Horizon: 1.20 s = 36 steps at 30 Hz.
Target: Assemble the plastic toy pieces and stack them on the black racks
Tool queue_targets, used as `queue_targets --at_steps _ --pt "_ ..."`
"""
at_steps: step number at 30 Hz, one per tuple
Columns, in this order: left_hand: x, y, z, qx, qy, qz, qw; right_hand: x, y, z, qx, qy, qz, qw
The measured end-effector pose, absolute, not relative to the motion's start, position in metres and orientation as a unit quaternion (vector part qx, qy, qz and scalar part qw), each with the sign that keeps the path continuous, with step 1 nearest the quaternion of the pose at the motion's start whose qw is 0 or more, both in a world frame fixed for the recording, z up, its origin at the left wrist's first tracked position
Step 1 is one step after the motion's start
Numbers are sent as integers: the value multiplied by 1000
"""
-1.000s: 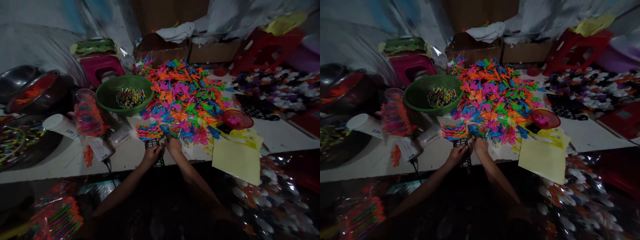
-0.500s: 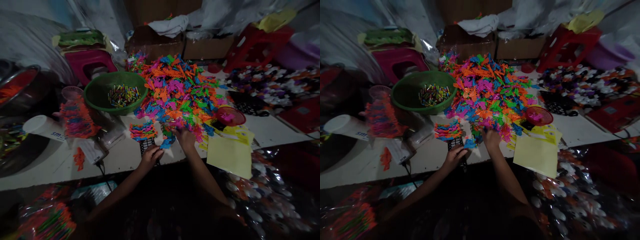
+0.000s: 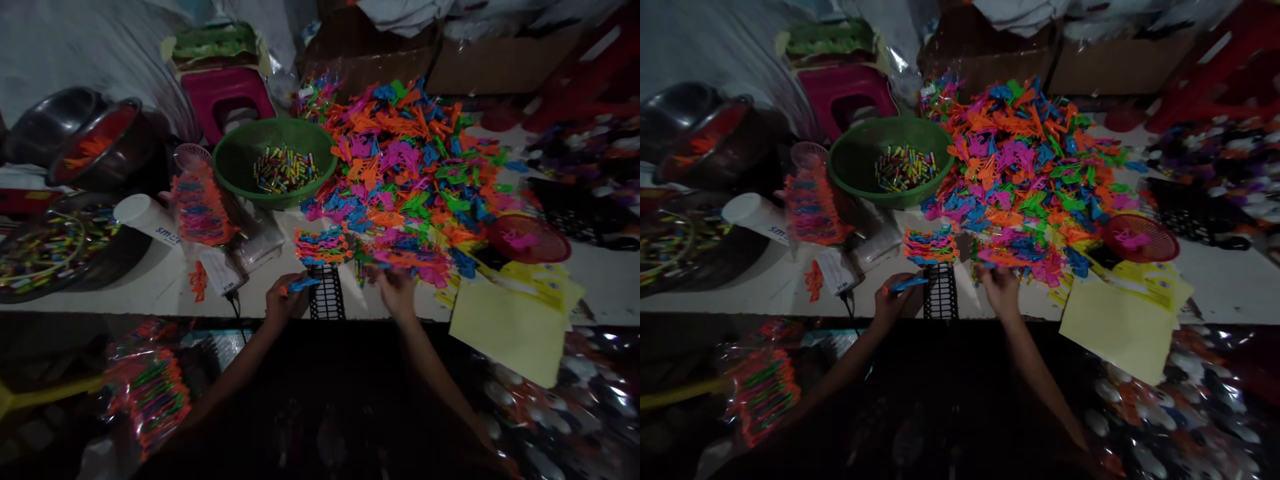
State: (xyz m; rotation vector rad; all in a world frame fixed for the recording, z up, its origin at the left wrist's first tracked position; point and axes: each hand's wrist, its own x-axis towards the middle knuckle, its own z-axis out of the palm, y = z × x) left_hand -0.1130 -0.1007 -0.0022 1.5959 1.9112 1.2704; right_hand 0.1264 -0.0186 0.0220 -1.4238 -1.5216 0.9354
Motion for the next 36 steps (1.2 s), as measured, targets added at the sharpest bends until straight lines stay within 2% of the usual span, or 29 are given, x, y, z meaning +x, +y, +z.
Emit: queue_targets --at_steps 2,6,10,13,22,30,36 --pt "-108 -88 -6 547 684 450 173 107 -26 5 -527 -641 411 377" --pt "-99 -78 -13 480 734 442 190 84 -21 -15 -533 -717 359 268" --pt "-96 -79 -13 445 748 451 197 78 -10 -13 -558 -759 289 168" --pt "-95 -80 -11 453 750 443 190 77 -6 -7 -553 -779 265 127" --pt "-94 -76 -6 500 745 409 166 76 -10 -4 -556 -784 251 114" --pt "-95 -76 0 520 750 376 159 69 -7 4 -561 -796 222 45" --pt "-95 -70 -8 526 760 343 168 67 -5 5 -562 -800 202 59"
